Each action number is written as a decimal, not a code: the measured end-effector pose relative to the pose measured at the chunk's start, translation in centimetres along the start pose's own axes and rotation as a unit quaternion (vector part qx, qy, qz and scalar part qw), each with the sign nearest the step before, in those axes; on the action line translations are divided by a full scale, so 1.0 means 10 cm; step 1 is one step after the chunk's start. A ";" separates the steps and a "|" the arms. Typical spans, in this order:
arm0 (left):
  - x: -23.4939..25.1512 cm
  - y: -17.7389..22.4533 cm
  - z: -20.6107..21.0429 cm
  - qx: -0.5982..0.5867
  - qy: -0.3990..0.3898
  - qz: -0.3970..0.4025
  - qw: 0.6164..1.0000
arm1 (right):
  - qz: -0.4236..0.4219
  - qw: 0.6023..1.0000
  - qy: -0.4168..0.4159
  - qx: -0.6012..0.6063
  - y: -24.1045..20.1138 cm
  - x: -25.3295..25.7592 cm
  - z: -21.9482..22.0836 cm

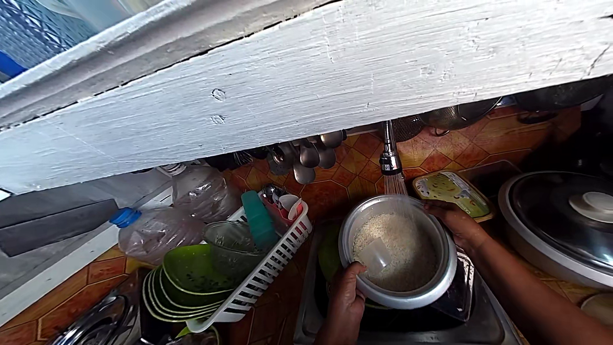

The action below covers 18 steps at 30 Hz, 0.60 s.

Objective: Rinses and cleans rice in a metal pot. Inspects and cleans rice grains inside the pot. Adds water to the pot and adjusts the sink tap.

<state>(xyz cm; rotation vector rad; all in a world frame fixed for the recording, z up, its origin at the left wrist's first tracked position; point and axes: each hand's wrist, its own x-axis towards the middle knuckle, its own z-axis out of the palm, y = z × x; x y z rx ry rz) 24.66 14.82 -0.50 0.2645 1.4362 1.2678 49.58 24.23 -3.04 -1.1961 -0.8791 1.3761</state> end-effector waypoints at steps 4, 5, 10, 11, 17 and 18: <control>0.00 -0.03 0.05 -0.001 -0.005 0.012 1.000 | 0.002 1.000 0.000 -0.024 0.07 0.05 -0.05; 0.01 -0.04 0.06 -0.002 -0.008 0.014 1.000 | 0.003 0.999 0.000 -0.032 0.09 0.05 -0.07; 0.03 -0.11 0.08 -0.003 -0.008 0.009 1.000 | -0.022 0.995 0.001 -0.101 0.15 0.06 -0.13; 0.04 -0.12 0.08 -0.004 -0.009 0.009 1.000 | -0.032 0.992 0.006 -0.120 0.16 0.06 -0.13; 0.08 -0.16 0.11 -0.004 -0.001 -0.010 1.000 | -0.126 0.932 0.068 -0.333 0.17 0.02 -0.09; 0.10 -0.18 0.11 -0.006 0.002 -0.014 1.000 | -0.138 0.919 0.059 -0.363 0.15 0.00 -0.07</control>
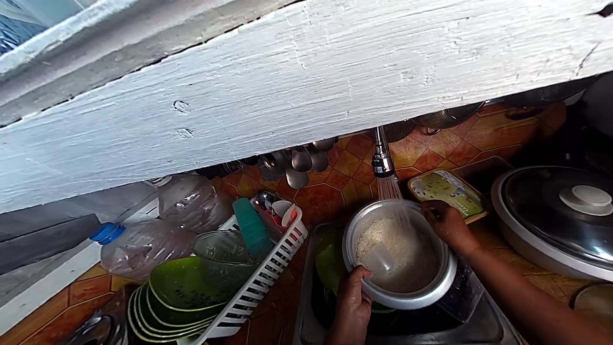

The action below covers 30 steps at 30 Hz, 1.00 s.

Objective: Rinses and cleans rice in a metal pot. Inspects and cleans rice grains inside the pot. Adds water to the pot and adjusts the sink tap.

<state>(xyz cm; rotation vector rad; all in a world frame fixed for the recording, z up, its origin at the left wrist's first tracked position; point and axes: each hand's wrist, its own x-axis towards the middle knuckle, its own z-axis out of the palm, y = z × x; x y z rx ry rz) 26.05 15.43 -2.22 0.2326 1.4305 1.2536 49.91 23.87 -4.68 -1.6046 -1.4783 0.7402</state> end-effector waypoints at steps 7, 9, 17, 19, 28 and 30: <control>0.13 -0.07 -0.13 0.022 -0.002 0.023 0.999 | -0.064 0.987 -0.030 -0.143 0.00 -0.11 0.14; 0.16 -0.12 -0.18 0.021 0.006 0.016 1.000 | -0.054 0.980 -0.083 -0.172 -0.06 -0.12 0.13; 0.19 -0.17 -0.24 0.026 0.006 0.025 0.999 | -0.111 0.993 -0.021 -0.038 -0.27 -0.17 0.30; 0.18 -0.16 -0.24 0.026 0.004 0.021 0.999 | -0.037 0.993 -0.096 0.055 -0.30 -0.10 0.33; 0.17 -0.14 -0.22 0.035 0.005 0.015 0.999 | -0.141 0.913 -0.345 -0.167 -0.60 -0.41 0.71; 0.16 -0.14 -0.22 0.033 0.004 0.011 0.999 | -0.149 0.903 -0.355 -0.188 -0.63 -0.46 0.78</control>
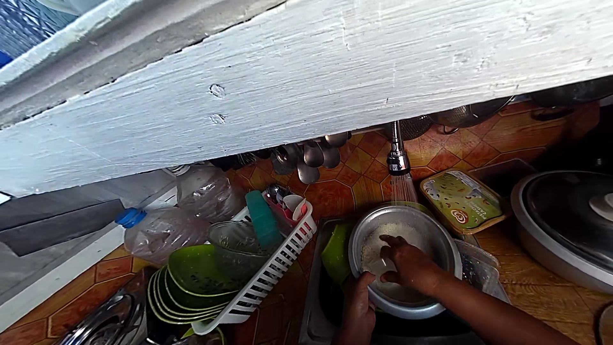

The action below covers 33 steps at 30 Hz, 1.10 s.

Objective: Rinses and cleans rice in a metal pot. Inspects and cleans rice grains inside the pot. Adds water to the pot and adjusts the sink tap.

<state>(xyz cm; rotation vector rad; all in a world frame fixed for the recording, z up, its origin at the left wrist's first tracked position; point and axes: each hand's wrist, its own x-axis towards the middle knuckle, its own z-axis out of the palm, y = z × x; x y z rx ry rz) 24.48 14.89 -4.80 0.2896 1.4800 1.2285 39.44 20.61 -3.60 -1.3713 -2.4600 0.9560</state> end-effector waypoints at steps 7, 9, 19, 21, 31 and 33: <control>0.02 -0.02 -0.03 -0.004 0.000 0.001 1.000 | -0.029 0.991 0.088 0.097 0.25 -0.18 -0.14; 0.03 -0.02 -0.03 0.000 0.004 -0.001 1.000 | 0.000 0.991 0.128 0.031 0.34 -0.19 -0.20; 0.05 -0.02 -0.04 0.009 0.005 -0.004 1.000 | 0.101 0.988 -0.066 -0.097 0.48 -0.07 -0.23; 0.06 -0.02 -0.04 0.010 0.006 -0.005 1.000 | 0.129 0.983 -0.090 -0.097 0.42 -0.03 -0.30; 0.05 0.00 -0.04 0.020 0.006 -0.006 1.000 | 0.086 0.983 -0.107 -0.121 0.53 0.05 -0.22; 0.05 0.00 -0.04 0.018 0.006 -0.004 1.000 | 0.097 0.981 -0.108 -0.132 0.51 0.04 -0.22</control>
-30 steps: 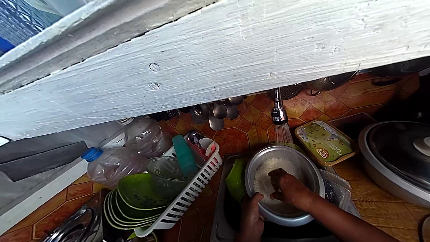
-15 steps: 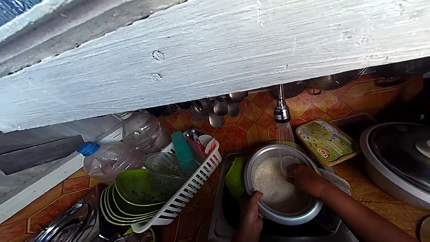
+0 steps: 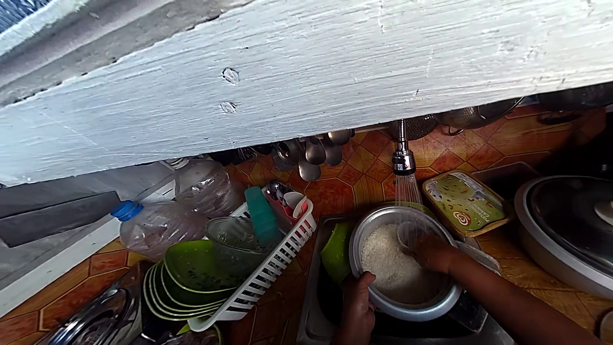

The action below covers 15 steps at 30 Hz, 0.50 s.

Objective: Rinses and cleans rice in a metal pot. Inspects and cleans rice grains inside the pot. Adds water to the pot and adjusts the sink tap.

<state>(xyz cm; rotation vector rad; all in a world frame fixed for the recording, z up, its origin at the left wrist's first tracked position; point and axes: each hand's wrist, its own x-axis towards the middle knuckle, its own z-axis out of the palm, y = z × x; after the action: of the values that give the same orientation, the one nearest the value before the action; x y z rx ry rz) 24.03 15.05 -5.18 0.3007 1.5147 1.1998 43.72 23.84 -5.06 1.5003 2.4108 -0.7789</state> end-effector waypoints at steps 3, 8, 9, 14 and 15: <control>0.01 -0.01 0.00 -0.001 -0.002 0.003 1.000 | 0.013 1.000 0.004 0.001 -0.04 0.00 0.01; 0.01 -0.01 0.00 -0.003 -0.002 0.001 1.000 | 0.012 1.000 -0.011 -0.019 -0.08 -0.02 -0.04; 0.01 0.00 0.00 -0.003 -0.002 -0.001 1.000 | 0.018 1.000 -0.020 -0.016 -0.08 -0.02 -0.05; 0.00 0.01 0.01 -0.004 -0.001 -0.004 1.000 | 0.039 0.998 -0.037 -0.017 -0.12 -0.06 -0.11; -0.01 0.01 0.00 -0.004 -0.002 -0.005 1.000 | 0.034 0.999 -0.028 -0.014 -0.11 -0.07 -0.08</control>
<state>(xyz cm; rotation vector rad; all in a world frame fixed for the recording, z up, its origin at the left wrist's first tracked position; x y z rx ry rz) 24.04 15.09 -5.04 0.2894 1.5072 1.1959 43.19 23.40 -3.72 1.5208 2.3082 -0.7604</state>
